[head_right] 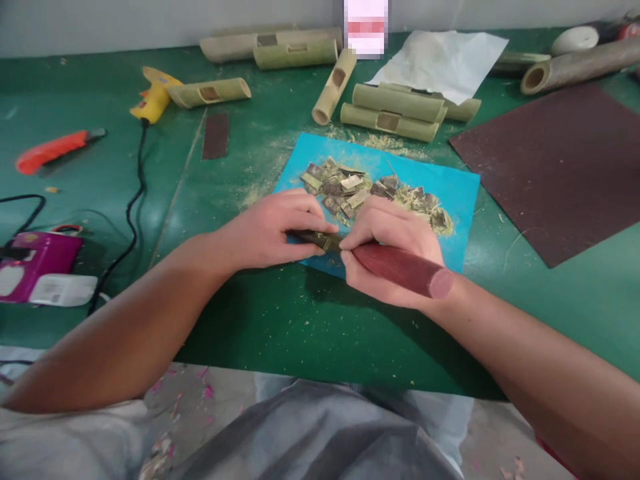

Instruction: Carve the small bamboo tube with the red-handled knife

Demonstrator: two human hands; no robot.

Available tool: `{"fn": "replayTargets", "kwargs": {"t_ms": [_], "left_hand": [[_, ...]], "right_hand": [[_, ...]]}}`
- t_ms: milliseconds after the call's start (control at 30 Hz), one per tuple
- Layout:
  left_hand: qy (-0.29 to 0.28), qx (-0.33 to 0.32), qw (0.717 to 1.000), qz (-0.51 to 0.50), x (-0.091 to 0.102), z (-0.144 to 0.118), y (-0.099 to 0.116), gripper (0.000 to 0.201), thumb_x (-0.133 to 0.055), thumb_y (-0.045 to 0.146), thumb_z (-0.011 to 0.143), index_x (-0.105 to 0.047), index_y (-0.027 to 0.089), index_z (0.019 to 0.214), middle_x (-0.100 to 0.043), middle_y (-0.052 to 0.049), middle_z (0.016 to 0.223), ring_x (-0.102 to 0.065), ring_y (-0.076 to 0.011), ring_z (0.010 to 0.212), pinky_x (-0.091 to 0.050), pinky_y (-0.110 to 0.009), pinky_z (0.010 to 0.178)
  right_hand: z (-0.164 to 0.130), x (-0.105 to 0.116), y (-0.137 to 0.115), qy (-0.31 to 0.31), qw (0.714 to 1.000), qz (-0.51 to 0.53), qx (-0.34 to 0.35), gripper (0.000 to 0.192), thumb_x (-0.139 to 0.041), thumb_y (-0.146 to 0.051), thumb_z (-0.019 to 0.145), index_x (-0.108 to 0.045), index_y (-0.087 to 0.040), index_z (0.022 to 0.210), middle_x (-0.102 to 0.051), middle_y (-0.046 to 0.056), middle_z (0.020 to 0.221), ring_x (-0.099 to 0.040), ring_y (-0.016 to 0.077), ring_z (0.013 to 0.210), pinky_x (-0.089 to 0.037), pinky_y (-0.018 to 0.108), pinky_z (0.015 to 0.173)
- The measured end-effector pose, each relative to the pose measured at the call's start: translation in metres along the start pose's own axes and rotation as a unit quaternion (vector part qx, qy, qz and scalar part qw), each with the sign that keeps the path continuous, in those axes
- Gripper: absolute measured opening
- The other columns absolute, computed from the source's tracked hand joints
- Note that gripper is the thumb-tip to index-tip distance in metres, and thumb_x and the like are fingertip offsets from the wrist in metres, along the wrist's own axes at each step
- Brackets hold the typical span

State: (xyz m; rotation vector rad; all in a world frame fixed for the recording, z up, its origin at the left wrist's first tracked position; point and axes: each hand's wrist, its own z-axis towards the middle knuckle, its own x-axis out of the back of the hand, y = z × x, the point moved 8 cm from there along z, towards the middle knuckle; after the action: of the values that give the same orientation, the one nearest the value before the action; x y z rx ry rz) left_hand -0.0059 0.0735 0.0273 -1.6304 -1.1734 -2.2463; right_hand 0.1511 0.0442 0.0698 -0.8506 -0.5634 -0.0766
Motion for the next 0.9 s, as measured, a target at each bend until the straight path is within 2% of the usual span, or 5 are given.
{"fn": "replayTargets", "kwargs": {"t_ms": [100, 167, 333, 533, 900], "left_hand": [[0.003, 0.002, 1.0, 0.007, 0.001, 0.0, 0.001, 0.026, -0.072, 0.028, 0.094, -0.079, 0.02, 0.118, -0.074, -0.007, 0.105, -0.066, -0.0219, 0.1, -0.051, -0.037, 0.094], [0.002, 0.001, 1.0, 0.011, 0.001, 0.0, 0.002, 0.025, -0.073, 0.027, 0.094, -0.079, 0.02, 0.117, -0.074, -0.007, 0.104, -0.066, -0.0217, 0.099, -0.051, -0.037, 0.094], [-0.003, -0.004, 1.0, 0.016, 0.001, 0.0, 0.003, 0.025, -0.073, 0.027, 0.094, -0.079, 0.017, 0.116, -0.074, -0.009, 0.105, -0.066, -0.022, 0.098, -0.051, -0.037, 0.093], [-0.005, -0.001, 1.0, 0.02, 0.001, 0.0, 0.003, 0.025, -0.072, 0.029, 0.094, -0.079, 0.018, 0.115, -0.074, -0.009, 0.105, -0.066, -0.0221, 0.098, -0.051, -0.038, 0.095], [-0.001, -0.004, 1.0, 0.018, 0.001, 0.0, 0.003, 0.024, -0.072, 0.029, 0.093, -0.078, 0.019, 0.114, -0.074, -0.008, 0.104, -0.066, -0.022, 0.098, -0.052, -0.038, 0.094]], "right_hand": [[-0.005, 0.008, 0.005, 0.056, 0.998, 0.02, -0.018, 0.015, -0.076, -0.019, 0.085, -0.07, -0.034, 0.085, -0.074, -0.003, 0.081, -0.069, 0.0209, 0.071, -0.059, 0.042, 0.071], [-0.005, 0.009, 0.01, 0.067, 0.996, 0.041, -0.03, 0.016, -0.079, -0.02, 0.085, -0.073, -0.034, 0.088, -0.076, -0.002, 0.085, -0.071, 0.0224, 0.078, -0.06, 0.043, 0.076], [-0.001, 0.0, 0.022, 0.022, 0.995, 0.07, -0.06, 0.018, -0.084, -0.019, 0.083, -0.076, -0.033, 0.091, -0.079, -0.003, 0.089, -0.074, 0.0201, 0.08, -0.061, 0.039, 0.075], [-0.002, -0.002, 0.027, 0.022, 0.99, 0.091, -0.101, 0.017, -0.083, -0.02, 0.084, -0.077, -0.034, 0.091, -0.08, -0.004, 0.09, -0.074, 0.02, 0.08, -0.062, 0.039, 0.074], [0.0, -0.004, 0.026, 0.005, 0.99, 0.086, -0.11, 0.013, -0.083, -0.022, 0.083, -0.077, -0.031, 0.09, -0.079, -0.002, 0.089, -0.073, 0.0198, 0.079, -0.061, 0.039, 0.074]]}}
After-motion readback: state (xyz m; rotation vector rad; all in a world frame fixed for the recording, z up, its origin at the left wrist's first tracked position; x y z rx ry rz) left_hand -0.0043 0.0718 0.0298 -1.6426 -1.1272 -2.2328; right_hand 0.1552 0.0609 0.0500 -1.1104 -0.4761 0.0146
